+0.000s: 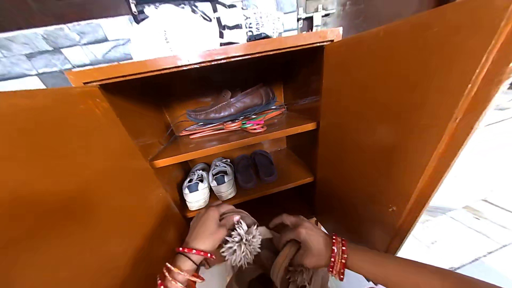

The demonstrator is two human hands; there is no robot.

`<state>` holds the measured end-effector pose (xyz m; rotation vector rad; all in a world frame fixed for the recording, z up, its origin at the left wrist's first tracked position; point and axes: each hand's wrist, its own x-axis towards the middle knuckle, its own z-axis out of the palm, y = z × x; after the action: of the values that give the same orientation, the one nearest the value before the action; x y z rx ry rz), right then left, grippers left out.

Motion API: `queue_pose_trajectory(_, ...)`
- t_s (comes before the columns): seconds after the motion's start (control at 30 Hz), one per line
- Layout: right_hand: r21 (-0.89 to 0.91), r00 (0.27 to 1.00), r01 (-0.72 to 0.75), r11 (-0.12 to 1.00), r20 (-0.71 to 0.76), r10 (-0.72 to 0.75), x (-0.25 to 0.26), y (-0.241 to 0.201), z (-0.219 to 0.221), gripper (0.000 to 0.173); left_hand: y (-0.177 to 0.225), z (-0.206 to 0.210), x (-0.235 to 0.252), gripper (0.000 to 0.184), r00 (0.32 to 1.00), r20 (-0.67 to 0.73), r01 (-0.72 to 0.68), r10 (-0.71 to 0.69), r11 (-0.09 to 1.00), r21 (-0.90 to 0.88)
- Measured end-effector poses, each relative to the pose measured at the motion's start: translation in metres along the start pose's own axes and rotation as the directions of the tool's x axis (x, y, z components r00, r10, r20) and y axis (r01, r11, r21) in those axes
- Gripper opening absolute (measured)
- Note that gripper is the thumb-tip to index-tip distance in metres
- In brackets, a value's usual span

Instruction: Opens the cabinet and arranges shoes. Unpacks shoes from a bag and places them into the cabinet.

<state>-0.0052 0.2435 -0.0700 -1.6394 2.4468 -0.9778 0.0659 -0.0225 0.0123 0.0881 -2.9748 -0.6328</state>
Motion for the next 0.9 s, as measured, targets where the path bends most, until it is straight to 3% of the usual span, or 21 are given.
queue_pose_trajectory(0.1, 0.27, 0.986, 0.011, 0.963, -0.166, 0.035, 0.003, 0.001, -0.008, 0.022, -0.007, -0.016, 0.006, 0.021, 0.981, -0.187, -0.084, 0.054, 0.984, -0.156)
queue_pose_trajectory(0.17, 0.381, 0.985, 0.005, 0.924, -0.162, 0.061, 0.004, 0.001, -0.011, 0.022, -0.006, -0.02, 0.01, 0.017, 0.957, -0.28, -0.135, 0.07, 0.966, -0.222)
queue_pose_trajectory(0.33, 0.471, 0.992, -0.035, 0.882, -0.091, 0.088, 0.002, -0.006, -0.002, 0.023, 0.01, -0.027, 0.014, 0.017, 0.898, -0.413, -0.263, 0.15, 0.937, -0.232)
queue_pose_trajectory(0.47, 0.503, 0.99, -0.075, 0.861, -0.068, 0.126, -0.001, -0.006, 0.005, 0.023, 0.018, -0.022, 0.015, 0.022, 0.868, -0.431, -0.361, 0.245, 0.909, -0.21)
queue_pose_trajectory(0.6, 0.491, 0.988, -0.047, 0.87, -0.105, 0.113, 0.0, 0.0, 0.008, 0.026, 0.012, -0.018, 0.019, 0.025, 0.867, -0.429, -0.389, 0.252, 0.881, -0.269)
queue_pose_trajectory(0.77, 0.441, 0.967, -0.008, 0.897, -0.225, 0.119, 0.002, -0.005, 0.009, 0.031, 0.013, -0.016, 0.024, 0.021, 0.874, -0.478, -0.359, 0.091, 0.783, -0.508)
queue_pose_trajectory(0.9, 0.505, 0.917, -0.107, 0.856, -0.282, 0.281, 0.001, -0.002, 0.005, 0.028, 0.014, -0.017, 0.022, 0.042, 0.928, -0.373, -0.242, -0.018, 0.732, -0.637)
